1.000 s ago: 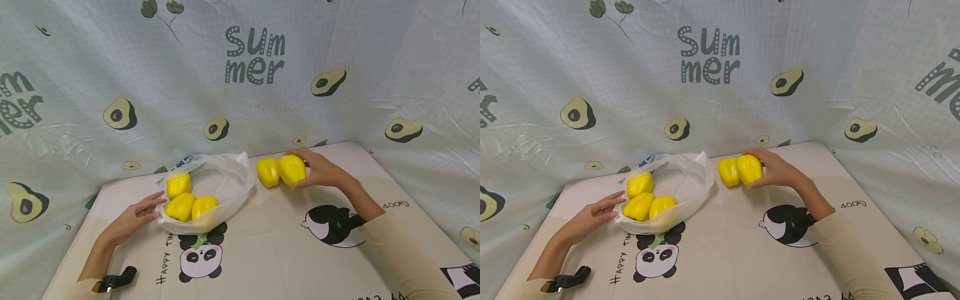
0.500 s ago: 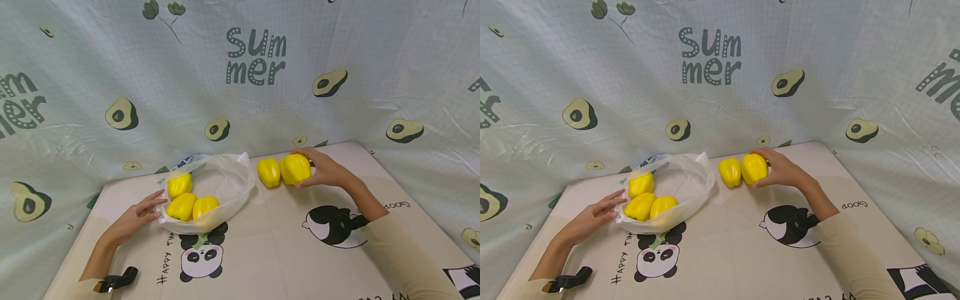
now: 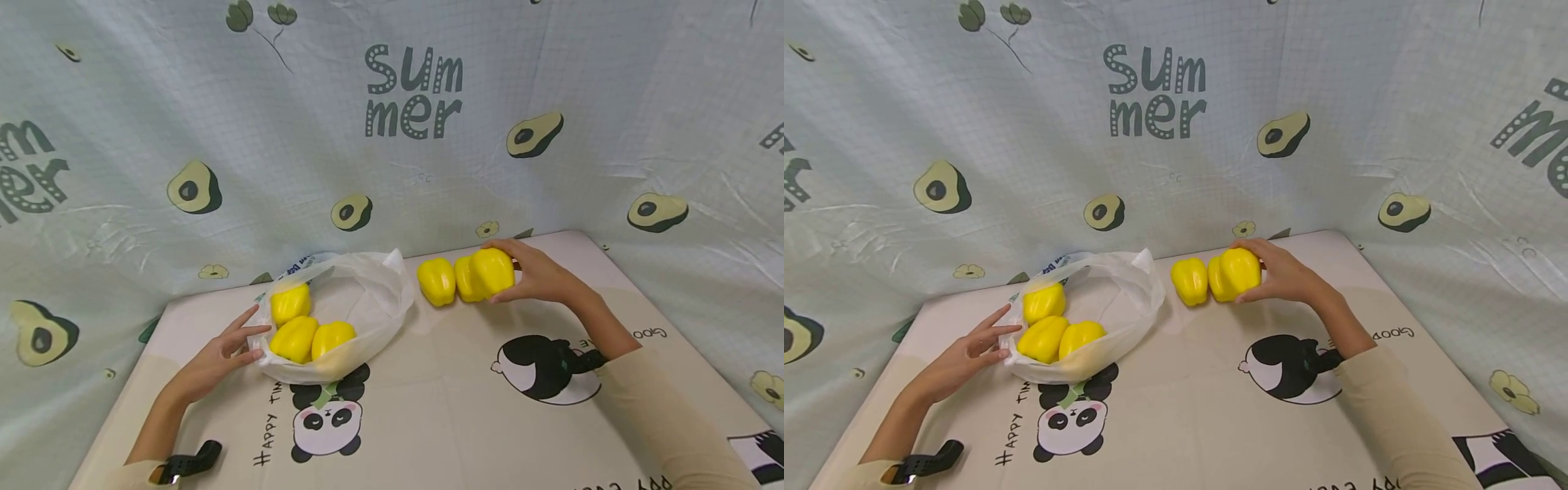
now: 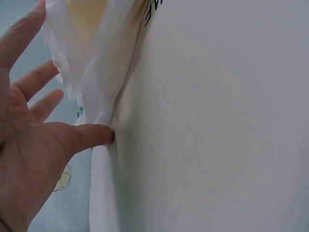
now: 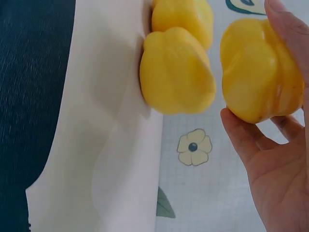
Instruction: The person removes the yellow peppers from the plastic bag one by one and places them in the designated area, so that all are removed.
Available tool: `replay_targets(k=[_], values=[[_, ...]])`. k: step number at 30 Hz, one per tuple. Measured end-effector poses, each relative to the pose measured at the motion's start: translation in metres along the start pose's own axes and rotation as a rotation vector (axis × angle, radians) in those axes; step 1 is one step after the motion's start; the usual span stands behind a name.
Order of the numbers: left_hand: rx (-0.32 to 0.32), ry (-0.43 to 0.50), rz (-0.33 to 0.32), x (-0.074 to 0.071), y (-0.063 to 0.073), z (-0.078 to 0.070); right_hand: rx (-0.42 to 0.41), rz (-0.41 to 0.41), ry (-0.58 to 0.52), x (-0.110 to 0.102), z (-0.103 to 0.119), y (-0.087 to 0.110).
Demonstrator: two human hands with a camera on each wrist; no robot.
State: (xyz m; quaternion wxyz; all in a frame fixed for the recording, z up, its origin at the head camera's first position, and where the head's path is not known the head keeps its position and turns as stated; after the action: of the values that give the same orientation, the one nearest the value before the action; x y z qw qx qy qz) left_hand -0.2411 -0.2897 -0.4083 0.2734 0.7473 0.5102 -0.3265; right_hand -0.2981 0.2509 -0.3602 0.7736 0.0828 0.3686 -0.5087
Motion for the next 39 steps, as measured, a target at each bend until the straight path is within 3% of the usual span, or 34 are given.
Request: replay_targets(k=[6, 11, 15, 23, 28, 39], values=[[-0.018, -0.066, -0.009, 0.000, 0.001, -0.001, 0.020, -0.009, 0.000, -0.005, -0.008, 0.000], [-0.007, -0.010, -0.008, 0.002, 0.003, -0.003, 0.026, -0.018, -0.006, -0.009, -0.013, 0.001], [0.029, 0.016, -0.021, 0.002, 0.003, -0.008, 0.036, -0.018, -0.008, -0.010, -0.015, 0.001], [0.117, -0.030, -0.076, 0.000, 0.005, -0.020, 0.086, -0.029, 0.001, -0.012, -0.025, 0.003], [0.126, -0.062, -0.102, -0.001, 0.005, -0.025, 0.101, -0.037, 0.003, -0.015, -0.034, 0.002], [0.169, -0.084, -0.092, 0.004, 0.004, -0.024, 0.160, -0.097, 0.019, -0.026, -0.049, 0.003]])
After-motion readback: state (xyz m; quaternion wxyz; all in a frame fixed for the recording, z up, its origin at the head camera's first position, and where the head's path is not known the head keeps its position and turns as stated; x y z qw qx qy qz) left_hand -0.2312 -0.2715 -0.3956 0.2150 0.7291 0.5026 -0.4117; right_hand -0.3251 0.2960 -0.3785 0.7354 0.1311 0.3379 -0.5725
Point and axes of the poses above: each hand's wrist, its own y-axis away from the middle knuckle, its own x-axis out of the palm, z = x × y, the point moved 7 cm from there along -y, towards the middle knuckle, and after that the axes turned 8 degrees about -y, right-handed, at the moved point
